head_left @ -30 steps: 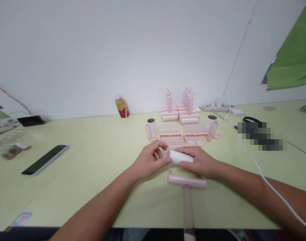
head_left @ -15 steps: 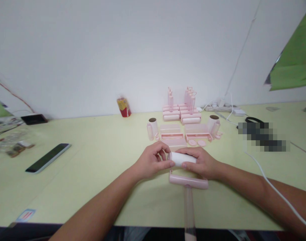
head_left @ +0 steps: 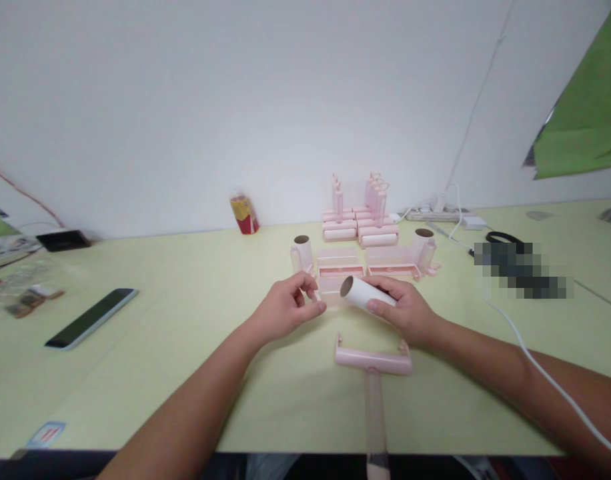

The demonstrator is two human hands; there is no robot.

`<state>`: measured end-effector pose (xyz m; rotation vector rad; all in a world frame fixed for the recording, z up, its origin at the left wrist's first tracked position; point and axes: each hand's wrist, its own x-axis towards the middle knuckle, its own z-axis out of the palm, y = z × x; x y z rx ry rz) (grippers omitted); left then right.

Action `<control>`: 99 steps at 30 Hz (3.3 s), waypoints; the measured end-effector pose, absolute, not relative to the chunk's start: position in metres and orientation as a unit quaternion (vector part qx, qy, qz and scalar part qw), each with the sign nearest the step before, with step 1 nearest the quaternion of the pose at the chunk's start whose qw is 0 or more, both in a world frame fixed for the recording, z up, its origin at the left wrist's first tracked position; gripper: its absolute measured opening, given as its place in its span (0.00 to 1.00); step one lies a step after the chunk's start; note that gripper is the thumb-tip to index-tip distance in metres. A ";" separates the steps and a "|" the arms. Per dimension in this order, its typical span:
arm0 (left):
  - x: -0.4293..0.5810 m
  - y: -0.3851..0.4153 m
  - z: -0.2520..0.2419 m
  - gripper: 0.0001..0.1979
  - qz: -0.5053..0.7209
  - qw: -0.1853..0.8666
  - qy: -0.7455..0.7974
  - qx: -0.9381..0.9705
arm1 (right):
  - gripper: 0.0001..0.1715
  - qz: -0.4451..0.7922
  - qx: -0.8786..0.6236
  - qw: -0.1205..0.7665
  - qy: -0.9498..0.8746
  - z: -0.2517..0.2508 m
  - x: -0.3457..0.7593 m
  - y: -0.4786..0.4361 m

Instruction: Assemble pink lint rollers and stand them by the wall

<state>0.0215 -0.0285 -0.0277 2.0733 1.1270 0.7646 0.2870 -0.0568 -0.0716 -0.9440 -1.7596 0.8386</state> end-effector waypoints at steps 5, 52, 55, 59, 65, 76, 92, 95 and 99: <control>0.016 -0.024 -0.026 0.11 0.208 0.243 0.457 0.830 | 0.25 0.344 -0.380 0.498 -0.700 -0.072 0.287 -0.056; 0.038 -0.046 -0.034 0.23 0.353 0.412 0.364 0.757 | 0.25 0.352 -0.347 0.449 -0.744 -0.072 0.284 -0.062; 0.032 -0.037 -0.034 0.23 0.400 0.437 0.375 0.713 | 0.27 0.486 -0.346 0.484 -0.641 -0.077 0.285 -0.057; 0.028 -0.032 -0.033 0.22 0.411 0.463 0.376 0.689 | 0.24 0.533 -0.331 0.489 -0.606 -0.075 0.284 -0.054; 0.028 -0.032 -0.034 0.22 0.413 0.468 0.371 0.688 | 0.21 0.525 -0.336 0.487 -0.612 -0.074 0.284 -0.055; 0.028 -0.030 -0.034 0.23 0.410 0.481 0.378 0.677 | 0.19 0.534 -0.330 0.482 -0.611 -0.074 0.285 -0.051; 0.023 -0.026 -0.023 0.22 0.484 0.387 0.425 0.660 | 0.17 0.621 -0.370 0.516 -0.459 -0.066 0.278 -0.055; 0.014 -0.019 -0.020 0.19 0.561 0.322 0.433 0.628 | 0.16 0.531 -0.417 0.471 -0.568 -0.073 0.279 -0.054; 0.002 -0.009 -0.015 0.17 0.568 0.219 0.476 0.635 | 0.16 0.401 -0.431 0.386 -0.710 -0.078 0.282 -0.057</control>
